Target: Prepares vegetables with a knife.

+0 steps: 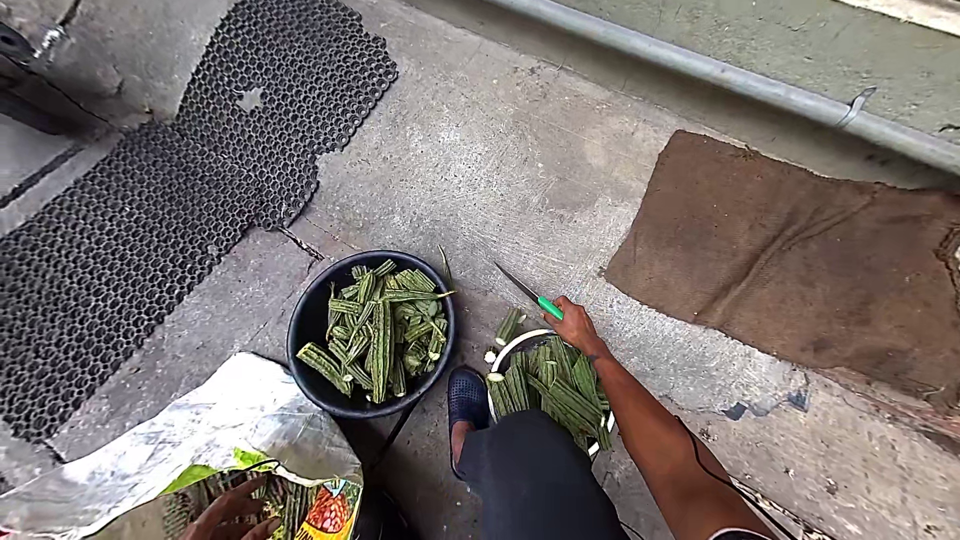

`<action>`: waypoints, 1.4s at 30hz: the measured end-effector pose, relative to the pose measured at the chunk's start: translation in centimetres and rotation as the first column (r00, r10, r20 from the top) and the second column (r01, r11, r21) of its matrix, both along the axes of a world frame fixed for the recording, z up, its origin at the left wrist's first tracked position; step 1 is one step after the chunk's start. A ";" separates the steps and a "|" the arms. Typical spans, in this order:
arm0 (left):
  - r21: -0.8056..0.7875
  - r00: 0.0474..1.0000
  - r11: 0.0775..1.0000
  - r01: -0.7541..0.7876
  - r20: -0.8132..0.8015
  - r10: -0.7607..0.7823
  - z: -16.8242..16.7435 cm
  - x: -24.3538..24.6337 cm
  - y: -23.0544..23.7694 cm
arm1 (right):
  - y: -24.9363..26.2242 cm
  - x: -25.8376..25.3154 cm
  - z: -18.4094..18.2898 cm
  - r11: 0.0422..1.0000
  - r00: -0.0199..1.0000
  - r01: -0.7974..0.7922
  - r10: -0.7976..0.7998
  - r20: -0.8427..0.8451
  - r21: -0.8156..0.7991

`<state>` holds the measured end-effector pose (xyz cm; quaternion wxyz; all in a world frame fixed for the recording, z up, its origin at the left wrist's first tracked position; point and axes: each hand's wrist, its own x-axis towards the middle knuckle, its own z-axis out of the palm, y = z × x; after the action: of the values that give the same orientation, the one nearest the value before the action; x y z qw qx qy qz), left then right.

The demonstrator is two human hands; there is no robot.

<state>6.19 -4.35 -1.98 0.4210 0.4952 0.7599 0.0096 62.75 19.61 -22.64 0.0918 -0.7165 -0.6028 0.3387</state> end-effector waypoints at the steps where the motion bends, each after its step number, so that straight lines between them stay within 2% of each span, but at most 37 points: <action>1: 0.034 0.999 0.999 -0.025 0.026 0.024 0.0 0.2 0.2 | -0.6 -1.2 1.6 0.997 0.998 0.014 -0.010 -0.062 0.075; 3: 0.126 0.980 0.982 -0.139 0.164 0.117 -0.2 1.4 1.0 | -1.4 -4.4 3.5 0.978 0.977 0.025 0.020 -0.212 0.206; 5: 0.121 0.899 0.945 -0.302 0.365 0.241 -0.7 4.1 2.3 | -2.3 -8.8 5.5 0.969 0.906 -0.002 0.106 -0.409 0.247; 7: 0.042 0.773 0.911 -0.411 0.546 0.324 -2.1 7.2 3.5 | -3.3 -13.4 8.1 0.982 0.757 -0.094 0.178 -0.628 0.166; 9: -0.043 0.610 0.868 -0.495 0.694 0.383 -3.6 10.6 4.6 | -3.0 -18.3 10.8 0.955 0.533 -0.283 0.236 -0.813 0.092; 11: -0.163 0.391 0.779 -0.605 0.792 0.470 -4.2 13.3 5.7 | -2.9 -22.6 12.1 0.829 0.266 -0.530 0.360 -0.894 0.176; 13: -0.250 0.152 0.570 -0.783 0.811 0.564 -3.8 14.9 6.6 | -2.8 -25.6 12.5 0.602 0.042 -0.723 0.527 -0.849 0.338; 14: -0.279 0.063 0.447 -0.850 0.789 0.612 -3.3 15.1 7.2 | -2.4 -26.4 12.3 0.505 -0.011 -0.777 0.585 -0.811 0.375; 15: -0.304 -0.010 0.344 -0.888 0.762 0.648 -2.9 14.6 7.6 | -1.7 -26.7 11.7 0.452 -0.010 -0.808 0.630 -0.776 0.377; 16: -0.316 -0.059 0.276 -0.908 0.747 0.662 -2.7 13.6 7.7 | -0.5 -26.6 10.4 0.441 0.050 -0.824 0.682 -0.730 0.356; 17: -0.313 -0.083 0.237 -0.920 0.745 0.662 -2.5 12.4 7.5 | 1.1 -26.1 8.4 0.452 0.166 -0.833 0.754 -0.635 0.319; 19: -0.288 -0.077 0.232 -0.929 0.764 0.640 -1.8 10.2 6.8 | 4.8 -24.5 3.5 0.504 0.456 -0.849 0.851 -0.261 0.159; 20: -0.272 -0.055 0.253 -0.928 0.775 0.630 -1.2 9.3 6.6 | 6.5 -23.5 0.7 0.552 0.550 -0.833 0.833 -0.054 0.025; 21: -0.258 -0.034 0.273 -0.927 0.781 0.624 -0.6 8.6 6.5 | 8.0 -22.5 -1.8 0.604 0.597 -0.791 0.797 0.093 -0.099; 22: -0.245 -0.015 0.290 -0.925 0.787 0.616 -0.1 8.1 6.3 | 9.3 -21.4 -4.3 0.634 0.610 -0.756 0.773 0.176 -0.165; 23: -0.232 0.006 0.318 -0.919 0.799 0.601 0.2 7.7 6.2 | 10.5 -20.3 -6.7 0.635 0.598 -0.754 0.769 0.225 -0.167; 25: -0.213 0.045 0.371 -0.904 0.816 0.576 0.5 7.2 5.8 | 11.7 -18.7 -10.2 0.583 0.538 -0.805 0.797 0.274 -0.115; 27: -0.210 0.073 0.416 -0.885 0.819 0.570 0.5 7.2 5.8 | 11.7 -18.3 -11.9 0.517 0.461 -0.845 0.833 0.305 -0.137; 32: -0.236 0.092 0.458 -0.857 0.805 0.587 0.6 8.5 6.6 | 10.3 -17.3 -13.4 0.480 0.360 -0.863 0.804 0.474 -0.158; 34: -0.239 0.107 0.482 -0.843 0.803 0.586 0.7 8.6 6.5 | 9.8 -15.8 -13.0 0.540 0.412 -0.816 0.795 0.446 -0.208; 38: -0.226 0.113 0.463 -0.857 0.794 0.597 1.6 9.1 6.8 | 9.6 -11.9 -8.9 0.673 0.587 -0.663 0.739 0.331 -0.328; 40: -0.222 0.100 0.439 -0.871 0.793 0.601 2.4 9.3 7.1 | 8.7 -9.7 -5.7 0.653 0.588 -0.649 0.756 0.288 -0.390; 42: -0.219 0.098 0.429 -0.877 0.791 0.604 3.1 9.4 7.3 | 7.1 -7.7 -2.8 0.581 0.526 -0.677 0.811 0.256 -0.452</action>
<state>15.58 2.99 1.15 0.5536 0.0319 0.6187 0.5566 55.07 26.70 -25.40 -0.3101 -0.4454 -0.7983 0.2611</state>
